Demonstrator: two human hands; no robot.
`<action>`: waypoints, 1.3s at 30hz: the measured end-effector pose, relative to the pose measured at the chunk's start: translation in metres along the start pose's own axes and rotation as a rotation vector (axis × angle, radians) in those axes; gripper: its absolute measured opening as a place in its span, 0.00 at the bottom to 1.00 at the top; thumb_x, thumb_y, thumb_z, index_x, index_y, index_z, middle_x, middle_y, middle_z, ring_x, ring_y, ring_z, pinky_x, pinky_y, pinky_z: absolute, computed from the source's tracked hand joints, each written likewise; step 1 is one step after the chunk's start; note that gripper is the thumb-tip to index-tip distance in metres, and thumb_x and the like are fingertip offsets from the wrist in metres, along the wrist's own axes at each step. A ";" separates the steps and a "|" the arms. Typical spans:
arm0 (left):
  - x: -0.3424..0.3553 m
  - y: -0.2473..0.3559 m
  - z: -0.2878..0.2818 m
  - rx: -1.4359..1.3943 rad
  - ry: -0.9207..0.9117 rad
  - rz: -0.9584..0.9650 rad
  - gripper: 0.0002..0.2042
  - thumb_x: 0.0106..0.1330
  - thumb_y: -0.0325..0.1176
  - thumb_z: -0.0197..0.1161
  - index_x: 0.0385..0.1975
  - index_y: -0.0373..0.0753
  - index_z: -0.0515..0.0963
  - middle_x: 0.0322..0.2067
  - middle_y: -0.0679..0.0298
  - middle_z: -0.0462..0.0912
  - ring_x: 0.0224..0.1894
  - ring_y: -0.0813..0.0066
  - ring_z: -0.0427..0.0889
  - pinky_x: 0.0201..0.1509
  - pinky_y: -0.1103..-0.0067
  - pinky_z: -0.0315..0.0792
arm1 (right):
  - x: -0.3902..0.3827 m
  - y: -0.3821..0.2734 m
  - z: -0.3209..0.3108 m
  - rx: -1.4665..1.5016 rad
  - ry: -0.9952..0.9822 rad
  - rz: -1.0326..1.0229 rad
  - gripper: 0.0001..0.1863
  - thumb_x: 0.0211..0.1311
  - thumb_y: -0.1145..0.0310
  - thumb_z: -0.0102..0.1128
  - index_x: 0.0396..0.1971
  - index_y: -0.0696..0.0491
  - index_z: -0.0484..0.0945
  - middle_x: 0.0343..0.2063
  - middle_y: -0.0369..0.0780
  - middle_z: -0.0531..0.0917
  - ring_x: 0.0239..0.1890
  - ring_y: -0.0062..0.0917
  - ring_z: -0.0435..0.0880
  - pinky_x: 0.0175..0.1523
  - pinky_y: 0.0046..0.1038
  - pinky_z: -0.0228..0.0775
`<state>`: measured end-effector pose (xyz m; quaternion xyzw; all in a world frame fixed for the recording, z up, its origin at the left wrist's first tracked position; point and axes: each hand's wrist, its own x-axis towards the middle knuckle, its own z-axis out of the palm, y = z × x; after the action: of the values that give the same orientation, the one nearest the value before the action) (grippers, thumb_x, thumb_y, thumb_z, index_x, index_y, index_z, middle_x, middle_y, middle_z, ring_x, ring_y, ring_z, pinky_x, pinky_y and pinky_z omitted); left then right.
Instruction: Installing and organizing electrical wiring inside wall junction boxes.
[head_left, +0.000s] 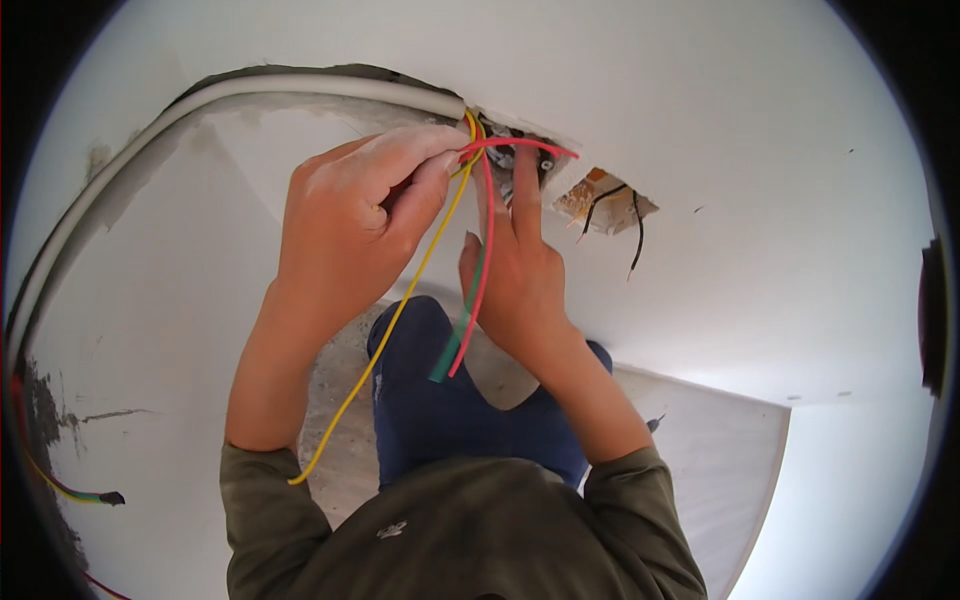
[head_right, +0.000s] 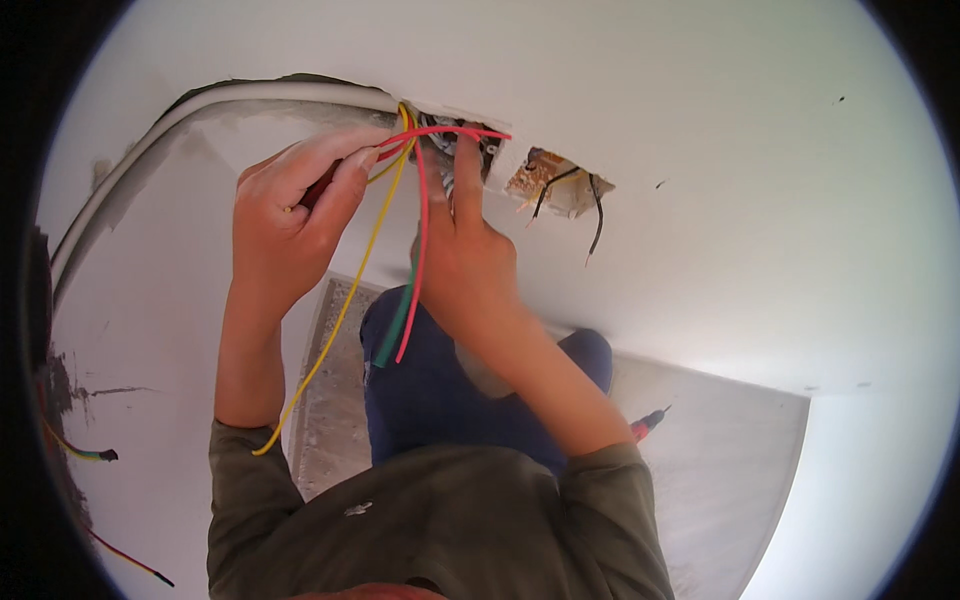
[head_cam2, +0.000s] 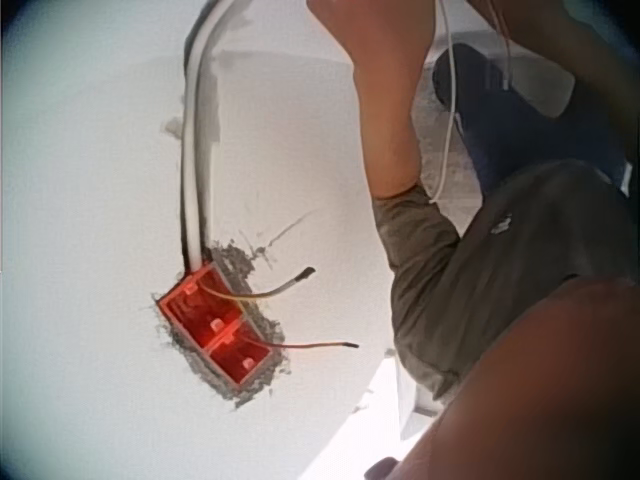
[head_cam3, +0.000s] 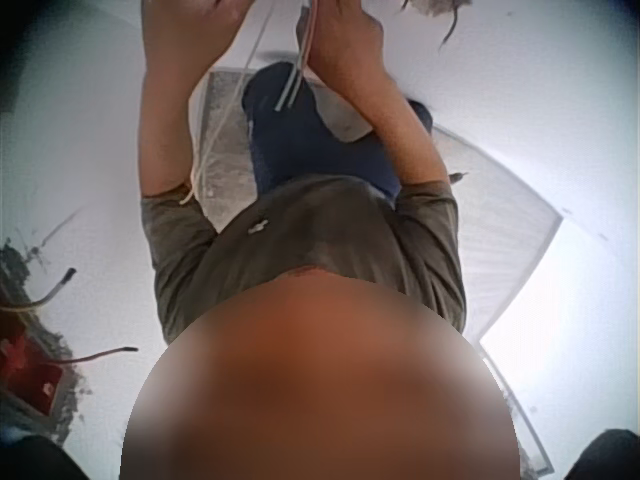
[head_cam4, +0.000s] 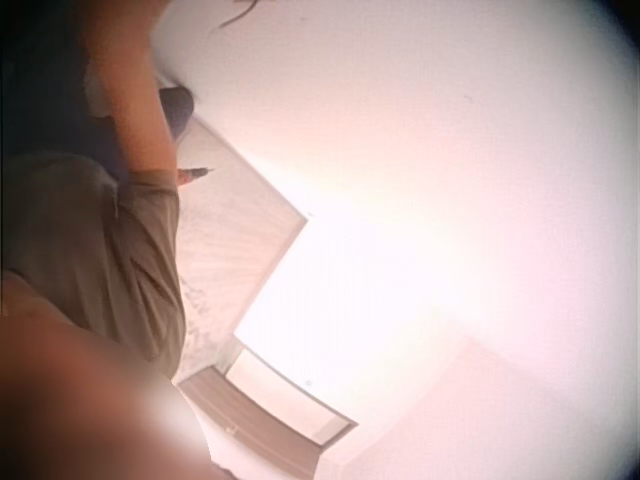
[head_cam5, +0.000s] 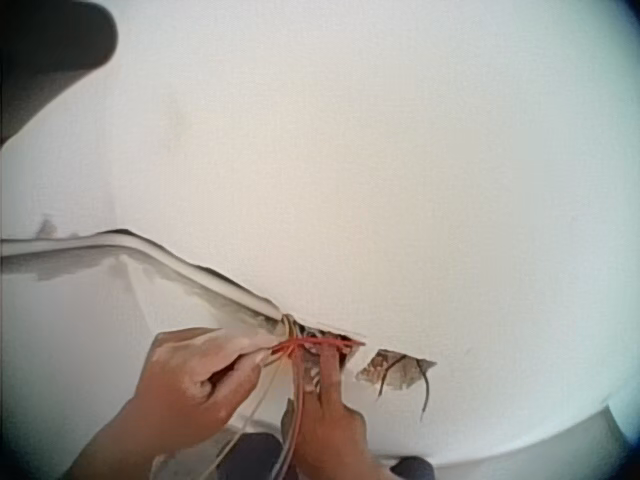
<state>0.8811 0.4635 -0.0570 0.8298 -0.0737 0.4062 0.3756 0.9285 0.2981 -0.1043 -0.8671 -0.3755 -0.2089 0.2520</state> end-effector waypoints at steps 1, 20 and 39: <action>-0.001 -0.002 0.001 -0.013 -0.006 -0.017 0.06 0.65 0.25 0.66 0.40 0.37 0.85 0.29 0.58 0.87 0.25 0.66 0.83 0.31 0.77 0.75 | -0.006 0.002 -0.001 0.059 0.043 -0.009 0.28 0.56 0.80 0.61 0.60 0.60 0.74 0.68 0.62 0.64 0.52 0.49 0.84 0.34 0.33 0.83; 0.007 -0.005 -0.007 -0.096 -0.123 -0.158 0.09 0.69 0.34 0.62 0.41 0.40 0.86 0.24 0.56 0.83 0.21 0.66 0.76 0.29 0.74 0.70 | 0.000 0.022 -0.009 -0.150 0.085 -0.115 0.29 0.62 0.73 0.64 0.64 0.53 0.71 0.41 0.41 0.80 0.40 0.35 0.85 0.39 0.33 0.81; 0.012 0.007 -0.010 -0.124 -0.190 -0.221 0.10 0.71 0.29 0.61 0.46 0.36 0.85 0.26 0.70 0.82 0.28 0.88 0.71 0.32 0.86 0.66 | 0.003 0.016 0.012 -0.084 0.202 -0.194 0.16 0.70 0.72 0.58 0.54 0.63 0.74 0.36 0.44 0.82 0.31 0.34 0.87 0.33 0.31 0.80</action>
<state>0.8797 0.4677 -0.0408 0.8426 -0.0420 0.2769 0.4601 0.9445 0.2978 -0.1162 -0.8110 -0.4213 -0.3341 0.2306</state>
